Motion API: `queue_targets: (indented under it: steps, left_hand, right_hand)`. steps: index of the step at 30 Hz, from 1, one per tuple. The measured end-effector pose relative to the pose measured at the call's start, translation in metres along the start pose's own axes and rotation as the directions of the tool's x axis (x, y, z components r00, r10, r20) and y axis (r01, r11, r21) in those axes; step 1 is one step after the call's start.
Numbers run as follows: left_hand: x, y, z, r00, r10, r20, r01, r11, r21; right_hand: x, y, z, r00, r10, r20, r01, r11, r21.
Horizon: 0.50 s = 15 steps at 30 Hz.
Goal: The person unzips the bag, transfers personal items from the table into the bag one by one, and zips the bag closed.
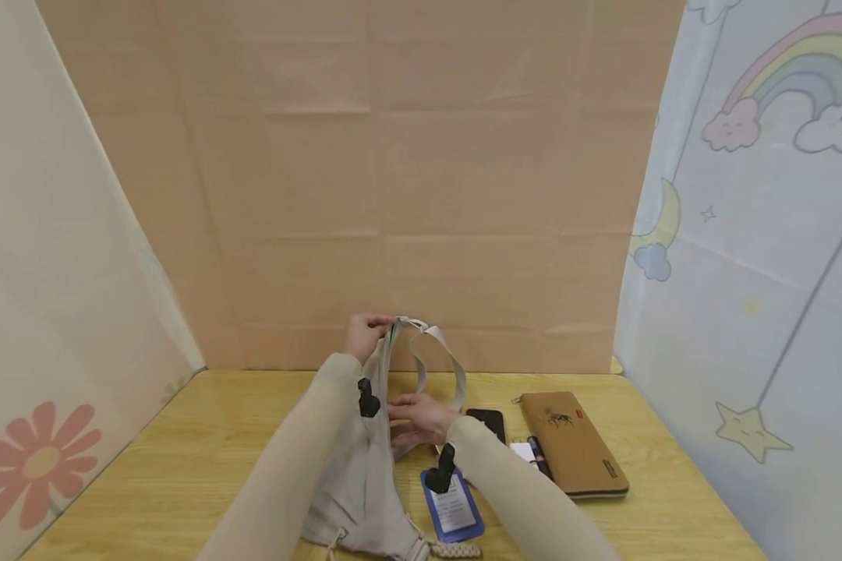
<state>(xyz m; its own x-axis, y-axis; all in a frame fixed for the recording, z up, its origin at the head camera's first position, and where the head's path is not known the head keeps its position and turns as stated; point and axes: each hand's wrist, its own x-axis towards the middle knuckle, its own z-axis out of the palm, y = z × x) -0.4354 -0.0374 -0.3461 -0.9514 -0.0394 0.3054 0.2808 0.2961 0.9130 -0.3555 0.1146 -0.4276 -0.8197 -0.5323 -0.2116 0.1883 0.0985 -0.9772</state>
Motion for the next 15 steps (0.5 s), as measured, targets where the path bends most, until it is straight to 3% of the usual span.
queue_targets:
  steps: [5, 9, 12, 15]
  left_hand:
    - [0.001, -0.004, -0.002, 0.999, 0.010, 0.038, -0.012, 0.999, 0.047]
    - [0.000, -0.008, -0.007, 0.985, -0.027, 0.169, 0.001, 0.989, 0.148]
    - [-0.005, -0.010, -0.011, 0.942, -0.115, 0.315, 0.032, 0.966, 0.256]
    - [-0.019, -0.010, -0.014, 0.861, -0.226, 0.455, 0.073, 0.941, 0.330]
  right_hand:
    - [0.003, 0.000, 0.003, 1.000, -0.021, -0.023, 0.022, 1.000, 0.021]
    - [0.005, 0.002, 0.003, 0.999, -0.048, -0.018, 0.049, 0.998, 0.037]
    - [0.006, 0.004, 0.002, 0.998, -0.065, -0.019, 0.066, 0.997, 0.042]
    - [0.006, 0.006, 0.000, 0.997, -0.069, -0.029, 0.070, 0.996, 0.045]
